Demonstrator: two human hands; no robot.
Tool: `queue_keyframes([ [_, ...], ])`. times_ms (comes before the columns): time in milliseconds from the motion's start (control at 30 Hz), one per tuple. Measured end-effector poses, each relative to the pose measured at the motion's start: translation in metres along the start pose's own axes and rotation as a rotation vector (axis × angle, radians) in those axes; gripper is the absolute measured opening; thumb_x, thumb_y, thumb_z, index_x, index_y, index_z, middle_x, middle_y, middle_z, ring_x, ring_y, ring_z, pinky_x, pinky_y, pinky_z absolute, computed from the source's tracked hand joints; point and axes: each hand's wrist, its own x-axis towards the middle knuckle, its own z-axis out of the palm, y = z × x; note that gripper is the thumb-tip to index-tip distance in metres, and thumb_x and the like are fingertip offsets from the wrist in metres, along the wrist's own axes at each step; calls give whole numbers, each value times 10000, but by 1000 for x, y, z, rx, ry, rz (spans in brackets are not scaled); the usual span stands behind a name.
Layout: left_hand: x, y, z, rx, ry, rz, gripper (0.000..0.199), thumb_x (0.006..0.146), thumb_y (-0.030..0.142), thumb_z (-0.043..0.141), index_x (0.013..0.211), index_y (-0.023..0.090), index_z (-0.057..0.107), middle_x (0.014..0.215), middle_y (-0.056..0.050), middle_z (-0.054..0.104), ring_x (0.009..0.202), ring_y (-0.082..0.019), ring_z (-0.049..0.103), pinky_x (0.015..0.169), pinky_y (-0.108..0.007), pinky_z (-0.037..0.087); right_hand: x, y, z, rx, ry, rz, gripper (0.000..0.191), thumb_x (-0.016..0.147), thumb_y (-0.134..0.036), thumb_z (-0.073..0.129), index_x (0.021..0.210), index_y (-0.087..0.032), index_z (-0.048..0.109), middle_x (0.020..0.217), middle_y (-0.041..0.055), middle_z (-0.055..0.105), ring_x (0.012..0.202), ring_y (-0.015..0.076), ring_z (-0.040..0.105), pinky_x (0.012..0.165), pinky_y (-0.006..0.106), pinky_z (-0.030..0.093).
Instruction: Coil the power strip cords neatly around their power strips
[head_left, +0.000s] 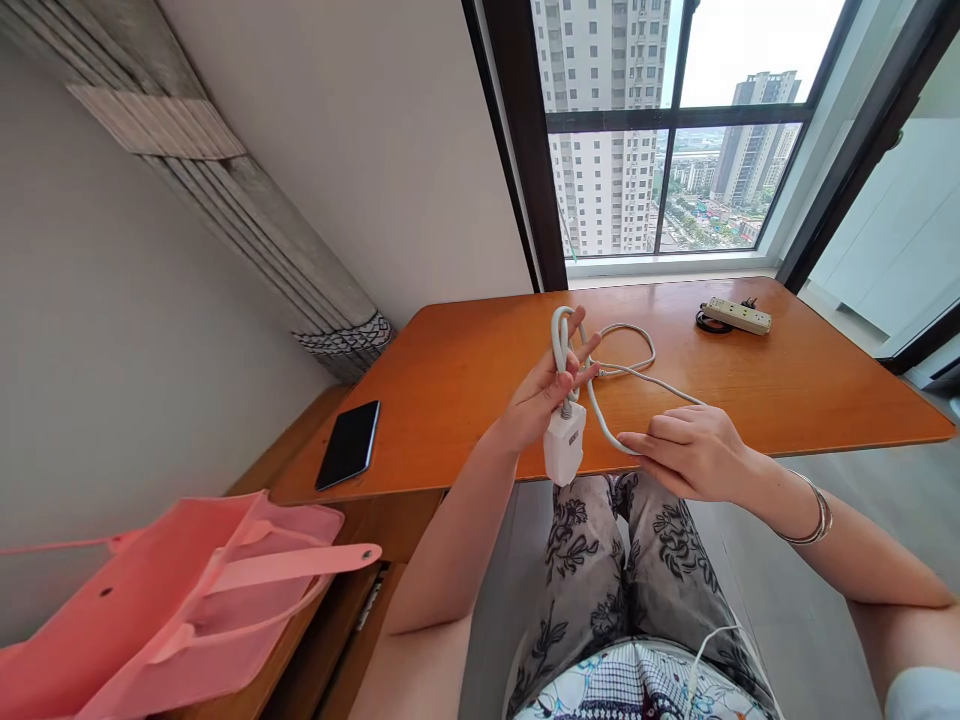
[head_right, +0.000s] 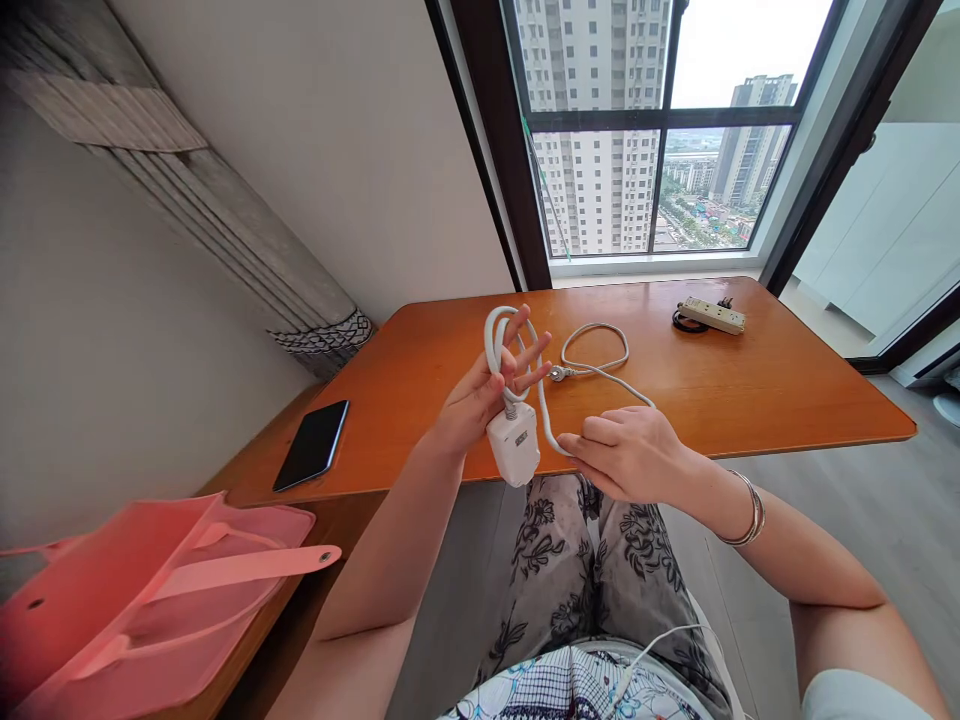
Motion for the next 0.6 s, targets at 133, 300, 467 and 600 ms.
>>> queue_keyframes([
  [133,-3,-2,3,44,-144,-85,233,796,364,780,807,174,646,1493,-80,505,1361,-339,521,1133,-468,413,17,2,-10,134,14,-8,288,1003,-275,461,1004,-183,734,712,12,542,615,117,464,581,283,336],
  [300,-9,-16,10,36,-209,-236,290,776,422,781,851,173,653,1060,-92,719,946,-231,706,734,-275,551,34,2,-14,332,64,59,265,998,-344,493,1028,-215,723,858,49,588,771,152,550,726,298,459],
  [467,-9,-35,13,-72,-342,-443,405,743,517,771,857,160,619,635,-51,677,514,-167,628,456,-228,429,47,10,-12,436,142,284,224,976,-349,538,994,-226,725,1070,95,606,1025,209,588,906,388,495],
  [600,-8,-38,21,-208,-369,-441,464,783,570,711,700,190,458,594,-12,629,356,-107,514,338,-200,310,47,23,-4,638,126,435,218,973,-324,535,1000,-213,722,1082,90,669,1035,207,625,941,388,498],
])
